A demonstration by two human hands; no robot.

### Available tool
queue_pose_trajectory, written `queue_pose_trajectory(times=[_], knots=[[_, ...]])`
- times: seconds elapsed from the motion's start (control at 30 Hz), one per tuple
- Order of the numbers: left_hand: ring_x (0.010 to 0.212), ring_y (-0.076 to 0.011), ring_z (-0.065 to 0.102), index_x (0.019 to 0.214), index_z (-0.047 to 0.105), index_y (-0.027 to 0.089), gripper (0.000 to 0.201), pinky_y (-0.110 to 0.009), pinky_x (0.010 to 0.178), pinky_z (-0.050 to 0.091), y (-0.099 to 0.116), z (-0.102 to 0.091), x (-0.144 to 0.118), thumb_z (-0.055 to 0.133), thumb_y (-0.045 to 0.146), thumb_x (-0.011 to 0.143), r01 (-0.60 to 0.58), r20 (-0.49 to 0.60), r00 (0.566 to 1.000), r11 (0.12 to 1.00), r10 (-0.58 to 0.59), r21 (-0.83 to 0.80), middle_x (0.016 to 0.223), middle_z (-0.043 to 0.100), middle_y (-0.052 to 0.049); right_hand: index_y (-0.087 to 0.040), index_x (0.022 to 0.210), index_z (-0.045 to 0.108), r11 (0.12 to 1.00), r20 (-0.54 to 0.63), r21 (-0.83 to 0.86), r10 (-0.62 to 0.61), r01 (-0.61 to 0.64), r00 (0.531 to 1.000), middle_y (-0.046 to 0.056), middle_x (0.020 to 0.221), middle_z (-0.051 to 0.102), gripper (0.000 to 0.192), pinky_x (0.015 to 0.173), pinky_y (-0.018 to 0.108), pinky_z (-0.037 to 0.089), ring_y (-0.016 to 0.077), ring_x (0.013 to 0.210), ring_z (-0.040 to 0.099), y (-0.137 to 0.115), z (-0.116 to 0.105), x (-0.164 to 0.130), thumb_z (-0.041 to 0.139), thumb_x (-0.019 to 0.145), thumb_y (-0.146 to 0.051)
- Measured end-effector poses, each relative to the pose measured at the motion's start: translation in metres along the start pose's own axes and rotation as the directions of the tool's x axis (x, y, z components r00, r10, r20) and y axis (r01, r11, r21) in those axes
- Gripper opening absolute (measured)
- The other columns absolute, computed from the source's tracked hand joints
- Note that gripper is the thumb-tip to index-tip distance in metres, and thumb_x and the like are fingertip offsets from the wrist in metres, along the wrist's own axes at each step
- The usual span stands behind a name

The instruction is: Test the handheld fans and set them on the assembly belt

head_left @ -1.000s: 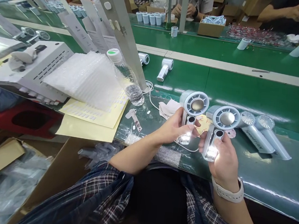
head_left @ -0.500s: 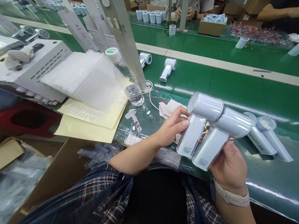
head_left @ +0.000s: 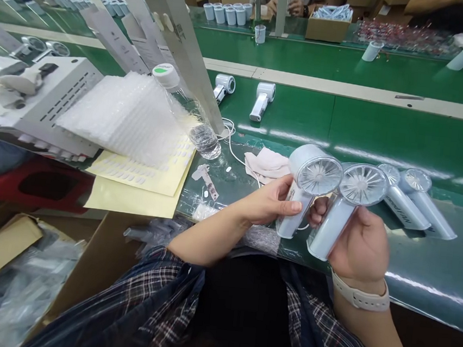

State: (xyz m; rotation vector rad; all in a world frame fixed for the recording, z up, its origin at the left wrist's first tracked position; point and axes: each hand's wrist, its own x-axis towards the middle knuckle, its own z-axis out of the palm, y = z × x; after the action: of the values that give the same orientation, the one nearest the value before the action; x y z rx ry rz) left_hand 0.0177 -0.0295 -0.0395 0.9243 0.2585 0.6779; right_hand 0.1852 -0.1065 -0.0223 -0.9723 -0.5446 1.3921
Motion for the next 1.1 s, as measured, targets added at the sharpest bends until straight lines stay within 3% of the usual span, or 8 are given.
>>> queue_pose_trajectory(times=[0.17, 0.33, 0.43, 0.6, 0.77, 1.0, 1.1], knots=[[0.08, -0.0181, 0.072, 0.107, 0.06, 0.019, 0.059, -0.033, 0.076, 0.06, -0.004, -0.005, 0.002, 0.082, 0.069, 0.087, 0.007, -0.093, 0.996, 1.0, -0.009, -0.024, 0.097, 0.071, -0.006, -0.022, 0.089, 0.078, 1.0, -0.003, 0.015, -0.022, 0.022, 1.0, 0.009, 0.085, 0.071, 0.036, 0.059, 0.035, 0.058, 0.0221, 0.073, 0.065, -0.002, 0.0, -0.002, 0.06, 0.096, -0.053], [0.103, -0.0307, 0.08, 0.129, 0.054, 0.023, 0.061, -0.041, 0.084, 0.064, -0.002, -0.007, 0.0, 0.083, 0.059, 0.089, 0.005, -0.035, 0.999, 1.0, -0.004, 0.011, 0.118, 0.077, -0.012, -0.026, 0.1, 0.079, 0.993, -0.047, 0.018, -0.115, 0.116, 0.992, 0.007, 0.093, 0.074, 0.027, 0.059, 0.037, 0.059, 0.0258, 0.083, 0.069, -0.007, -0.009, -0.004, 0.075, 0.086, -0.049], [0.109, -0.0317, 0.08, 0.135, 0.052, 0.023, 0.068, -0.044, 0.091, 0.064, 0.001, -0.008, -0.002, 0.089, 0.053, 0.086, 0.001, -0.035, 0.999, 0.999, 0.001, 0.054, 0.12, 0.078, -0.014, -0.027, 0.105, 0.08, 0.98, -0.115, -0.015, -0.2, 0.2, 0.973, 0.006, 0.098, 0.076, 0.027, 0.07, 0.043, 0.065, 0.0272, 0.088, 0.072, -0.006, -0.015, -0.005, 0.078, 0.087, -0.047], [0.096, -0.0244, 0.08, 0.112, 0.052, 0.022, 0.079, -0.036, 0.085, 0.06, -0.001, -0.012, 0.0, 0.101, 0.063, 0.065, -0.016, -0.113, 0.993, 0.996, 0.026, 0.091, 0.102, 0.079, -0.007, -0.033, 0.117, 0.079, 0.962, -0.153, -0.018, -0.271, 0.272, 0.95, 0.005, 0.114, 0.078, 0.024, 0.086, 0.046, 0.067, 0.0293, 0.109, 0.074, 0.001, -0.018, 0.0, 0.07, 0.096, -0.039], [0.086, -0.0185, 0.076, 0.103, 0.048, 0.023, 0.081, -0.03, 0.079, 0.058, -0.006, -0.013, 0.004, 0.099, 0.07, 0.061, -0.043, -0.165, 0.984, 0.992, 0.062, 0.116, 0.093, 0.078, -0.003, -0.03, 0.11, 0.081, 0.969, -0.311, -0.031, -0.244, 0.247, 0.918, 0.001, 0.106, 0.079, 0.017, 0.088, 0.041, 0.069, 0.0225, 0.1, 0.077, 0.008, -0.018, 0.004, 0.069, 0.097, -0.029], [0.068, -0.0123, 0.068, 0.102, 0.049, 0.024, 0.08, -0.02, 0.062, 0.047, -0.011, -0.012, 0.006, 0.096, 0.074, 0.062, 0.002, -0.213, 0.977, 0.992, 0.025, 0.124, 0.082, 0.072, 0.002, -0.024, 0.106, 0.076, 0.985, -0.308, 0.036, -0.149, 0.168, 0.94, 0.001, 0.09, 0.079, 0.013, 0.074, 0.043, 0.071, 0.0242, 0.081, 0.079, 0.006, -0.014, 0.005, 0.071, 0.094, -0.027], [0.065, -0.0102, 0.064, 0.101, 0.05, 0.023, 0.08, -0.02, 0.06, 0.048, -0.01, -0.013, 0.007, 0.098, 0.073, 0.061, 0.011, -0.217, 0.976, 0.994, 0.013, 0.108, 0.079, 0.069, 0.004, -0.023, 0.107, 0.076, 0.989, -0.324, 0.048, -0.118, 0.141, 0.939, 0.002, 0.09, 0.08, 0.019, 0.079, 0.047, 0.07, 0.027, 0.084, 0.079, 0.007, -0.014, 0.008, 0.068, 0.09, -0.027]])
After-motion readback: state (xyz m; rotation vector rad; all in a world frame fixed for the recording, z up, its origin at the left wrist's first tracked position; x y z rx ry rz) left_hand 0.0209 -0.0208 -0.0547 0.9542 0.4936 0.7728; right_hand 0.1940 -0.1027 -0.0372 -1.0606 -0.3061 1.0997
